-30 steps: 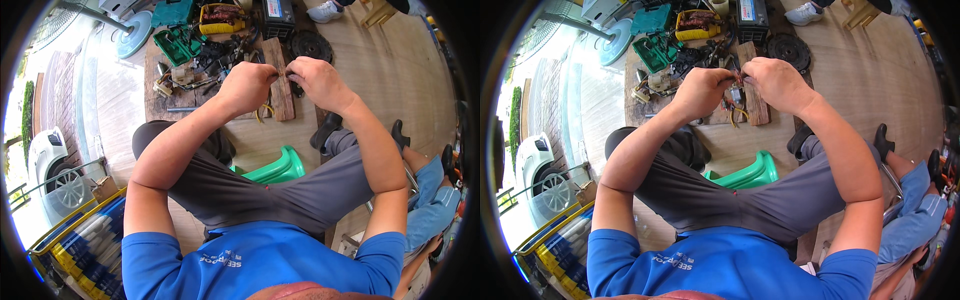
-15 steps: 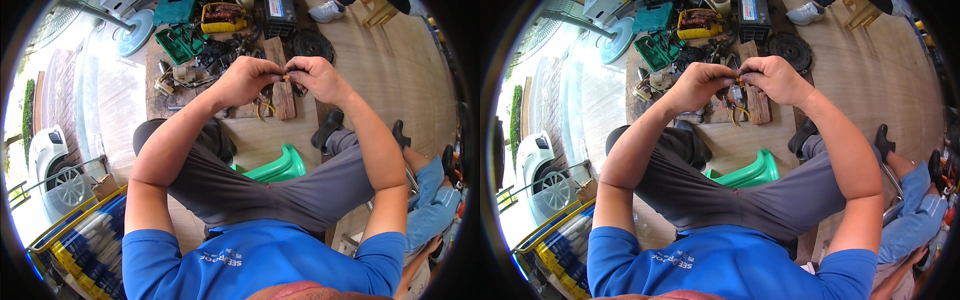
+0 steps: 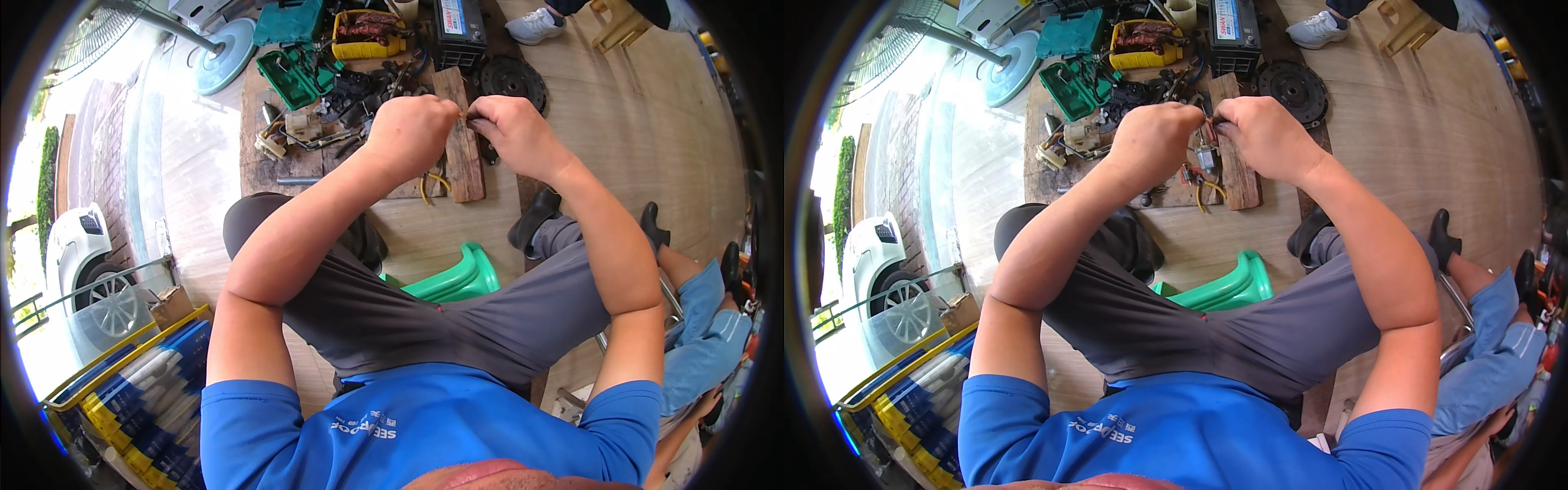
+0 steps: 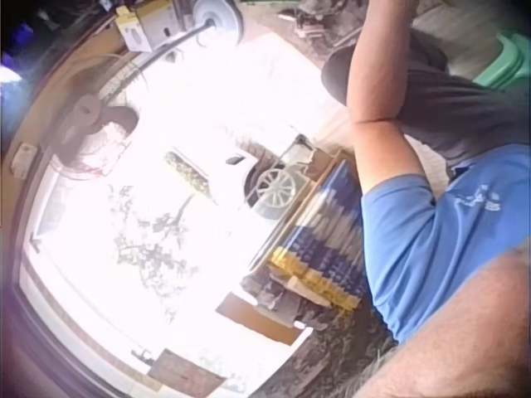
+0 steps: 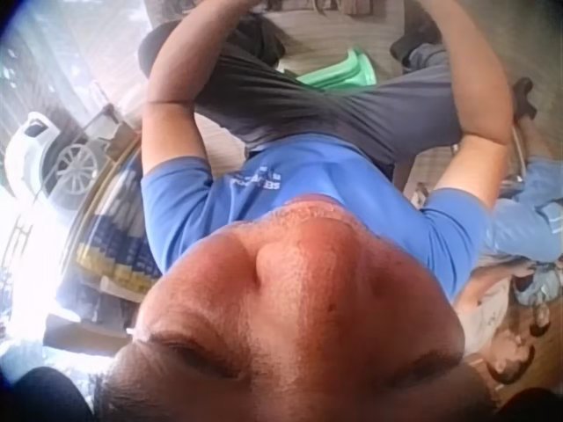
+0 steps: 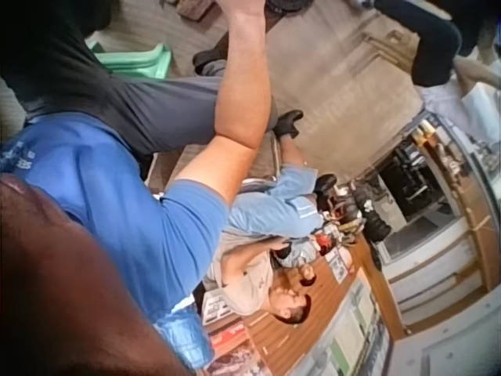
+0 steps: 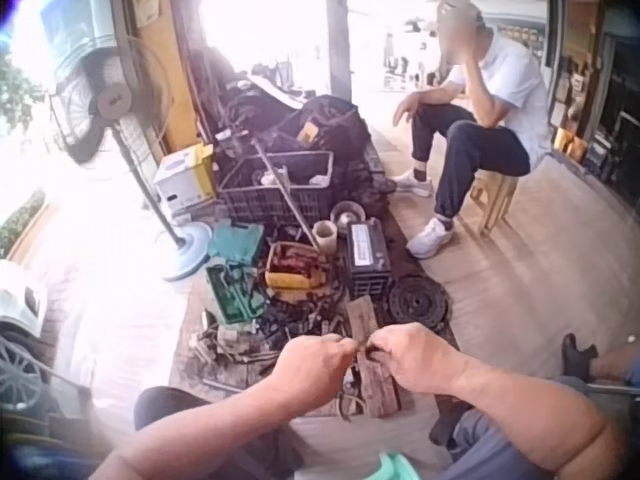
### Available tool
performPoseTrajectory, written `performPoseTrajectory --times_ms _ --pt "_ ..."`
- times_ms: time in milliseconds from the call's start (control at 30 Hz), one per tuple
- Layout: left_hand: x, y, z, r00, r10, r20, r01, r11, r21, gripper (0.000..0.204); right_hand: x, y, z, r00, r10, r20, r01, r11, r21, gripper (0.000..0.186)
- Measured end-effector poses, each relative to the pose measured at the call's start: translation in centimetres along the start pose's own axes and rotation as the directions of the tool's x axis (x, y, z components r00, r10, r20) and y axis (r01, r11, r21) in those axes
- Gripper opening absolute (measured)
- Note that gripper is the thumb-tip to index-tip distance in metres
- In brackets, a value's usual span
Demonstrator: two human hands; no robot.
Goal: The person sits on a low stool and works on a small electronic component with wires. They use pliers to strip wire insulation and manipulate the wires and component with their hands. The person continues to adjust and connect wires throughout the clip.
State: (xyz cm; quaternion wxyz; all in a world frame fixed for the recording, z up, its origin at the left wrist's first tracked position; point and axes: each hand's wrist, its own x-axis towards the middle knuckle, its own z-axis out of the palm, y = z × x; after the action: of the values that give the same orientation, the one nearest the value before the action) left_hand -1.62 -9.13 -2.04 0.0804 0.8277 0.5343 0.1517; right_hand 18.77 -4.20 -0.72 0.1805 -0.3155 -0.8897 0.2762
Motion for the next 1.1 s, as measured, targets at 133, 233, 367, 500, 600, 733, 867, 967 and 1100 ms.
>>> performPoseTrajectory --times_ms 133,233,367,500,600,733,867,967,1100 --pt "-0.1 -0.6 -0.2 0.946 0.309 0.097 -0.299 0.948 -0.107 0.009 0.0 0.2 -0.8 0.996 -0.040 0.078 0.039 0.999 0.016 0.015" --pt "-0.1 -1.2 -0.8 0.991 0.133 -0.021 -0.128 0.877 -0.464 0.011 -0.1 0.7 -0.9 0.998 0.043 0.053 -0.052 0.980 0.192 0.015" --pt "-0.1 -0.7 -0.7 0.977 -0.191 -0.092 0.089 0.761 -0.643 0.015 -0.1 -0.1 -0.7 0.971 0.229 0.071 -0.238 0.883 0.405 0.013" --pt "-0.2 0.2 0.0 0.956 -0.259 -0.139 0.152 0.839 -0.522 0.016 -0.1 -0.7 1.4 0.929 0.349 0.122 -0.347 0.708 0.615 0.012" --pt "-0.3 0.1 0.4 0.957 -0.218 -0.190 0.124 0.904 -0.409 0.015 0.1 -1.0 2.0 0.886 0.429 0.177 -0.421 0.581 0.697 0.014" --pt "-0.2 0.1 0.9 0.960 -0.121 -0.254 0.036 0.948 -0.316 0.013 -0.2 -0.9 2.3 0.881 0.446 0.162 -0.396 0.503 0.769 0.016" --pt "-0.4 0.3 1.0 0.972 -0.063 -0.227 0.010 0.974 -0.225 0.012 -0.2 -1.2 2.3 0.846 0.502 0.178 -0.399 0.376 0.836 0.020" --pt "-0.4 0.8 0.6 0.977 -0.054 -0.206 0.006 0.973 -0.229 0.016 -0.3 -0.7 1.9 0.875 0.466 0.133 -0.376 0.480 0.793 0.020" --pt "-0.1 -0.2 0.1 0.961 -0.249 0.116 0.255 0.651 -0.715 0.028 -0.1 0.2 0.8 0.916 0.400 0.024 -0.326 0.708 0.627 0.018"
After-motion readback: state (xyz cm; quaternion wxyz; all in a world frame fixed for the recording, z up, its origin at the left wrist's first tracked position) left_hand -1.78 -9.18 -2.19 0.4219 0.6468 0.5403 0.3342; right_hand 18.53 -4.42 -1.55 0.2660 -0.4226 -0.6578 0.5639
